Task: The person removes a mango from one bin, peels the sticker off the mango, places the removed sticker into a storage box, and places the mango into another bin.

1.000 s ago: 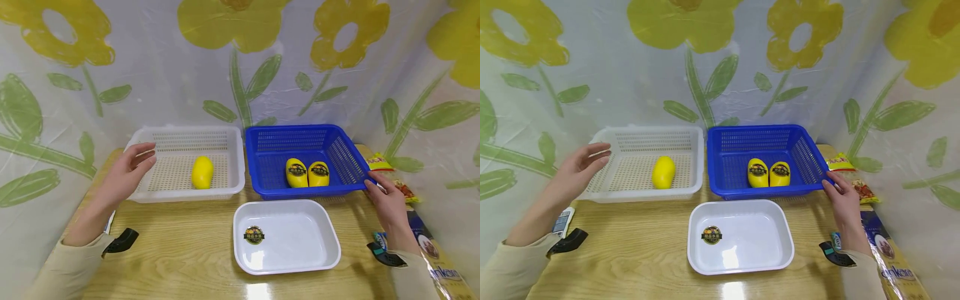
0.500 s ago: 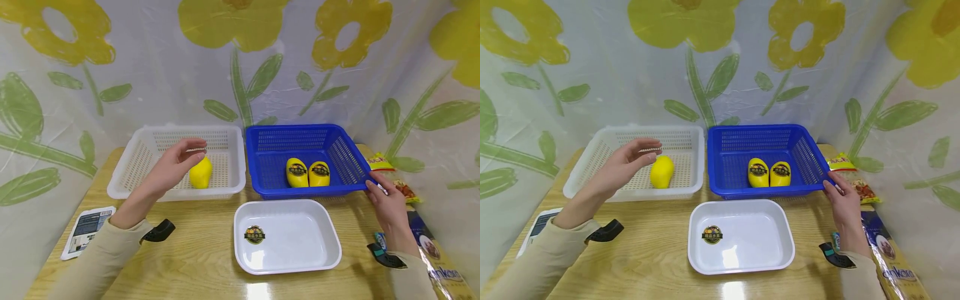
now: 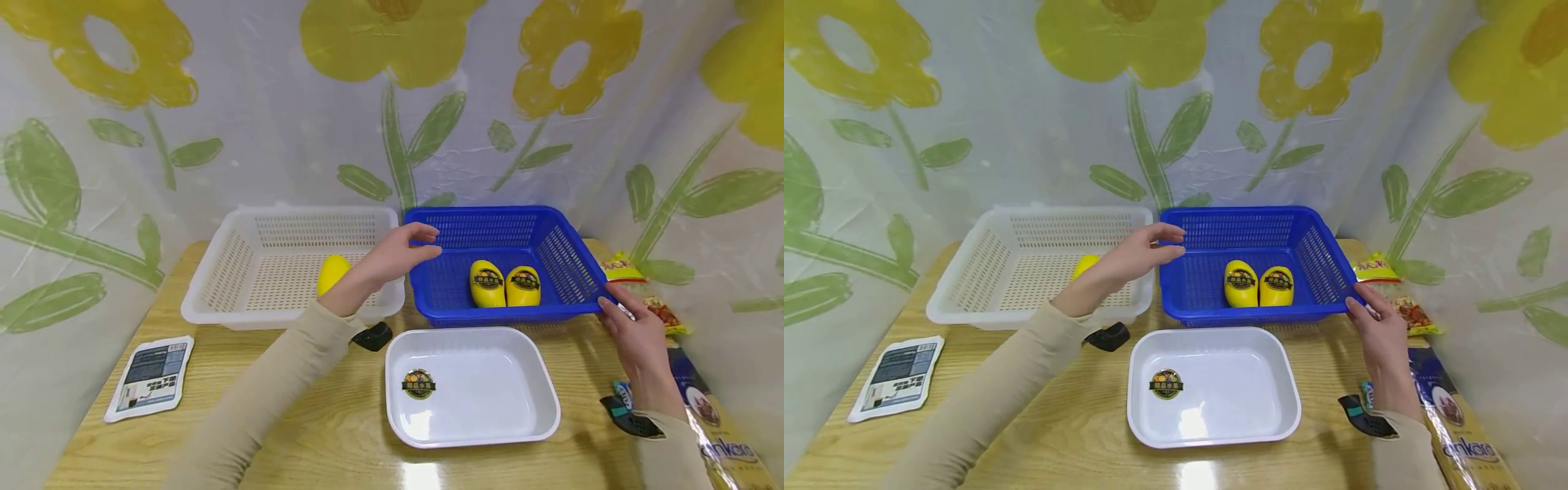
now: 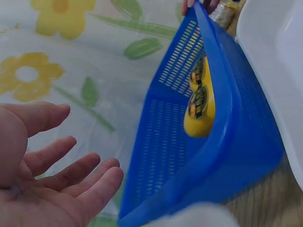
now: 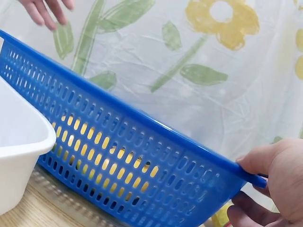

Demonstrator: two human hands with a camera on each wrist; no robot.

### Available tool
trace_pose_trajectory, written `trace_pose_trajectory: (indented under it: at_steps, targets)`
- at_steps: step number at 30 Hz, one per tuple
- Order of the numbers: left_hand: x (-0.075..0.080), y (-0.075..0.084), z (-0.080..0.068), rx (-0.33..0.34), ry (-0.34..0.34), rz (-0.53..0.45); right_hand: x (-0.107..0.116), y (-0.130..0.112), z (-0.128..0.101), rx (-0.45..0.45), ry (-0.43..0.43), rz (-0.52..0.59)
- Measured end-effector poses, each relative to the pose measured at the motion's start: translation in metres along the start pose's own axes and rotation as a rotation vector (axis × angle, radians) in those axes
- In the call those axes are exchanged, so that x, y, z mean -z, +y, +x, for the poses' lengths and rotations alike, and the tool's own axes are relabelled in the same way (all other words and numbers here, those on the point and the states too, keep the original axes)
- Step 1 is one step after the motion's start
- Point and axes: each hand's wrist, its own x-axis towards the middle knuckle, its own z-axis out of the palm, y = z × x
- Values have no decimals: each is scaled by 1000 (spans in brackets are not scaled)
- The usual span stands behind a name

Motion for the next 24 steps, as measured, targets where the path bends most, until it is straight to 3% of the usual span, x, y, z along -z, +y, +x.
trace_pose_trajectory:
  at_steps: [6, 14, 24]
  targets:
    - [-25, 0, 30, 74, -14, -1, -6, 3, 3, -15, 4, -22]
    - [-55, -8, 61, 145, 1, -77, -4, 3, 0, -30, 8, 44]
    - [-79, -14, 91, 130, -44, -284, -2, -1, -4, -30, 25, 41]
